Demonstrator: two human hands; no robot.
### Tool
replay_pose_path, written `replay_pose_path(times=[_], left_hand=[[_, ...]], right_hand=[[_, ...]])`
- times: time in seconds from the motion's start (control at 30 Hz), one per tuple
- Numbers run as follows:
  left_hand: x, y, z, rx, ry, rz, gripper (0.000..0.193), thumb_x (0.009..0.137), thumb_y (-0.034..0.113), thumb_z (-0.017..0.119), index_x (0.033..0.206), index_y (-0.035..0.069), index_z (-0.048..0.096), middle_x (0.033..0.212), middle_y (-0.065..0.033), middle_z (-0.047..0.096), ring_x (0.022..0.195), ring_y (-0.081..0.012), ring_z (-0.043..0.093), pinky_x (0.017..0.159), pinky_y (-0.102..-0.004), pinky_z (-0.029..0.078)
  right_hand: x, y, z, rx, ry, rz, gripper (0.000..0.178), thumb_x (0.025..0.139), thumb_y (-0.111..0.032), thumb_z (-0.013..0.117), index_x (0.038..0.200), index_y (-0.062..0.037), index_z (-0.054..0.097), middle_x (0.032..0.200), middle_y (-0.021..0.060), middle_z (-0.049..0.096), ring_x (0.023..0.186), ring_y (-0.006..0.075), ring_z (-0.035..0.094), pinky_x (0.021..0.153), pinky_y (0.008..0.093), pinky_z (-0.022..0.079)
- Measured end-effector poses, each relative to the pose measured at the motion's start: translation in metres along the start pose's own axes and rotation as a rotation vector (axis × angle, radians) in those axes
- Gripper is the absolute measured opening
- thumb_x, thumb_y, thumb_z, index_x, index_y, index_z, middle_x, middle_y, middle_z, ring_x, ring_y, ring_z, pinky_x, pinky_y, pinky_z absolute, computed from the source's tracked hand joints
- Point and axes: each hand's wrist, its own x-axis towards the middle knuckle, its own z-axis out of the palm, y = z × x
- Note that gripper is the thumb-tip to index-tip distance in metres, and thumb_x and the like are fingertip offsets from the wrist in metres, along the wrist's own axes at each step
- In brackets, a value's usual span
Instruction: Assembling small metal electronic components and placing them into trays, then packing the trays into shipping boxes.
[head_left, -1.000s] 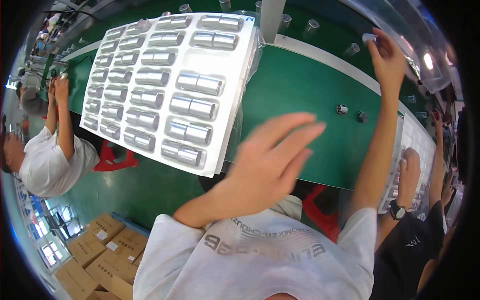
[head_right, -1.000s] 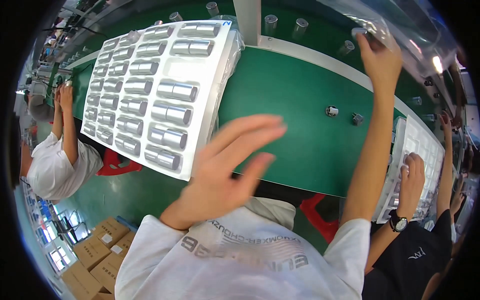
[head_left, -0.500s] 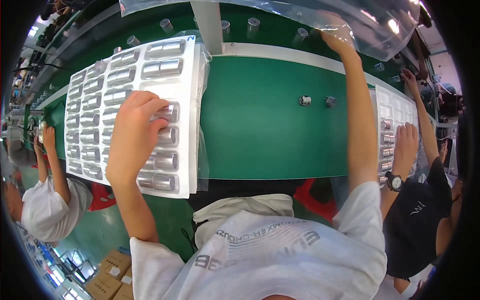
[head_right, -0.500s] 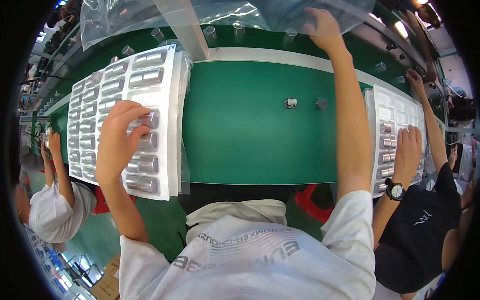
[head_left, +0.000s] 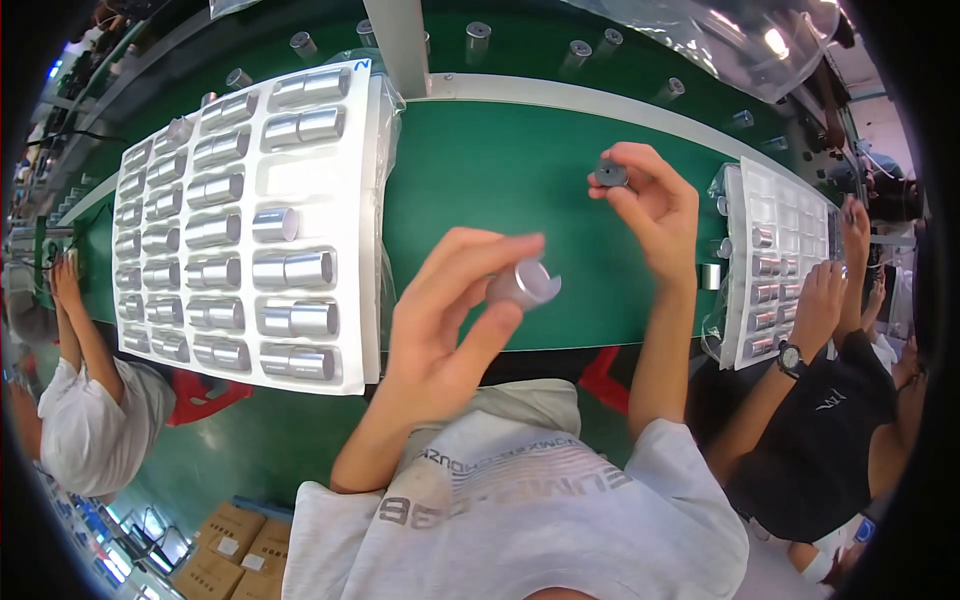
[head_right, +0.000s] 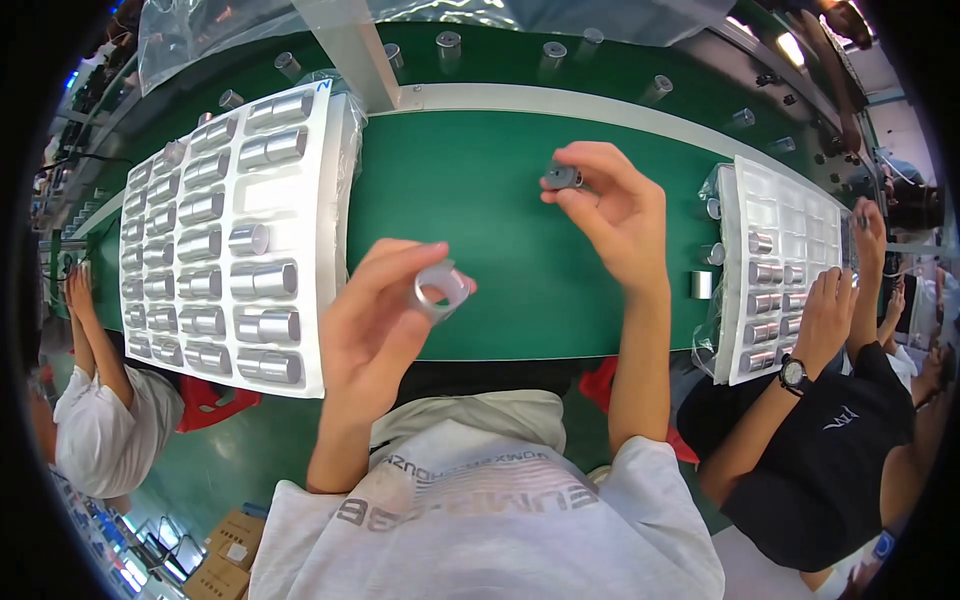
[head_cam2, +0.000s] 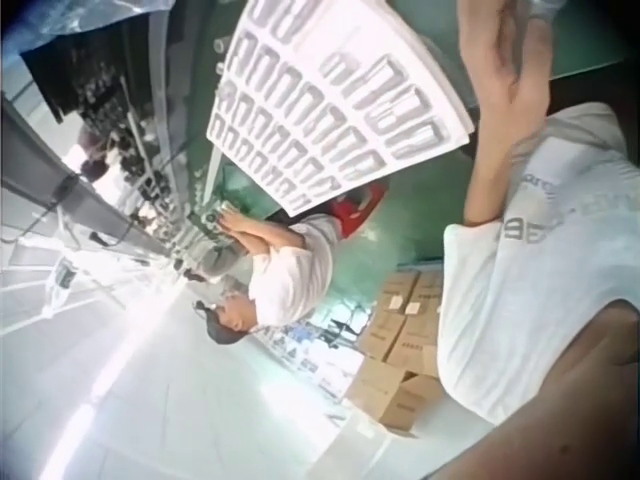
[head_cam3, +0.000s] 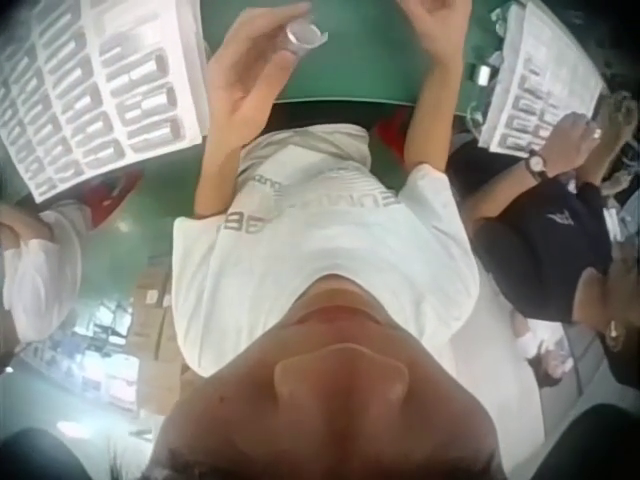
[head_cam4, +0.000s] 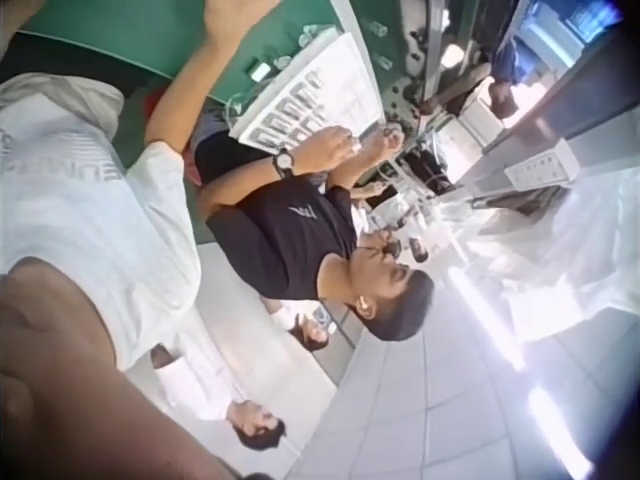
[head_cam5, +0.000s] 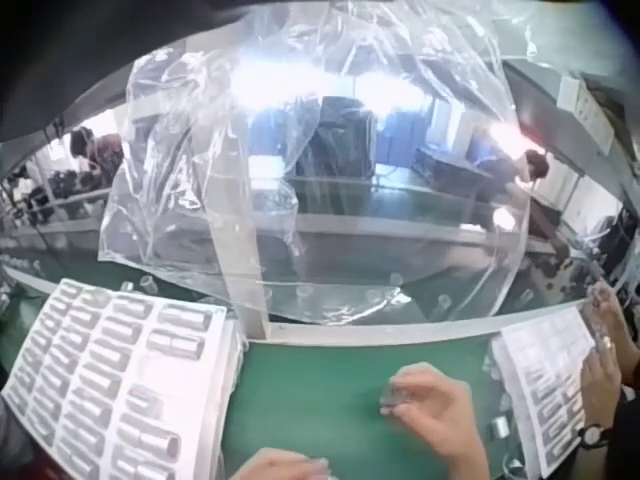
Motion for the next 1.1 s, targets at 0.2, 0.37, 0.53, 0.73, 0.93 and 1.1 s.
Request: replay_pose_path(times=[0.2,0.37,0.53,0.73,0.93,1.1], left_hand=[[0.010,-0.037,0.013,-0.475,0.140,-0.259,0.037,0.103,0.018,0.046,0.133,-0.003,0.049,0.111,-0.0129,0.058,0.093,-0.0216,0.064,0.081,-0.0353,0.055],[0.012,-0.046,0.020,-0.443,0.160,-0.267,0.035,0.103,0.016,0.044,0.132,-0.003,0.050,0.110,-0.0137,0.060,0.089,-0.0216,0.064,0.068,-0.0305,0.053],[0.014,-0.039,0.019,-0.488,0.138,-0.307,0.037,0.103,0.020,0.046,0.131,-0.004,0.051,0.108,-0.0146,0.060,0.083,-0.0221,0.064,0.060,-0.0275,0.048],[0.012,-0.038,0.014,-0.564,0.081,-0.381,0.035,0.099,0.014,0.053,0.130,-0.003,0.053,0.105,-0.0155,0.063,0.081,-0.0226,0.066,0.062,-0.0288,0.052],[0.008,-0.038,0.012,-0.629,0.076,-0.407,0.036,0.097,0.017,0.057,0.125,-0.005,0.055,0.106,-0.0177,0.067,0.087,-0.0264,0.069,0.072,-0.0340,0.058],[0.008,-0.039,0.010,-0.682,0.097,-0.431,0.029,0.094,0.006,0.059,0.120,-0.006,0.059,0.104,-0.0177,0.067,0.086,-0.0240,0.069,0.076,-0.0342,0.058]], right_hand=[[-0.007,0.000,0.005,0.183,0.015,-0.098,0.030,0.082,0.010,0.059,0.110,0.0029,0.058,0.119,0.0199,0.056,0.096,0.0247,0.060,0.086,0.0340,0.051],[-0.014,0.004,0.008,0.769,-0.023,0.055,0.030,0.085,0.003,0.059,0.115,-0.0008,0.057,0.122,0.0205,0.055,0.099,0.0264,0.059,0.087,0.0319,0.049],[-0.017,0.003,0.021,0.637,-0.002,0.074,0.029,0.089,-0.001,0.059,0.118,-0.0014,0.056,0.126,0.0205,0.052,0.109,0.0328,0.060,0.090,0.0365,0.051],[-0.010,-0.020,0.026,0.178,-0.132,-0.225,0.030,0.080,0.006,0.070,0.109,0.0036,0.064,0.119,0.0234,0.061,0.111,0.0337,0.062,0.094,0.0404,0.052],[-0.003,-0.045,0.034,-0.137,-0.217,-0.282,0.027,0.071,0.013,0.071,0.095,0.0009,0.074,0.105,0.0186,0.070,0.098,0.0257,0.069,0.085,0.0338,0.056],[-0.004,-0.052,0.035,-0.144,-0.275,-0.276,0.029,0.070,0.014,0.070,0.094,-0.0009,0.074,0.102,0.0168,0.071,0.097,0.0254,0.070,0.083,0.0328,0.057]])
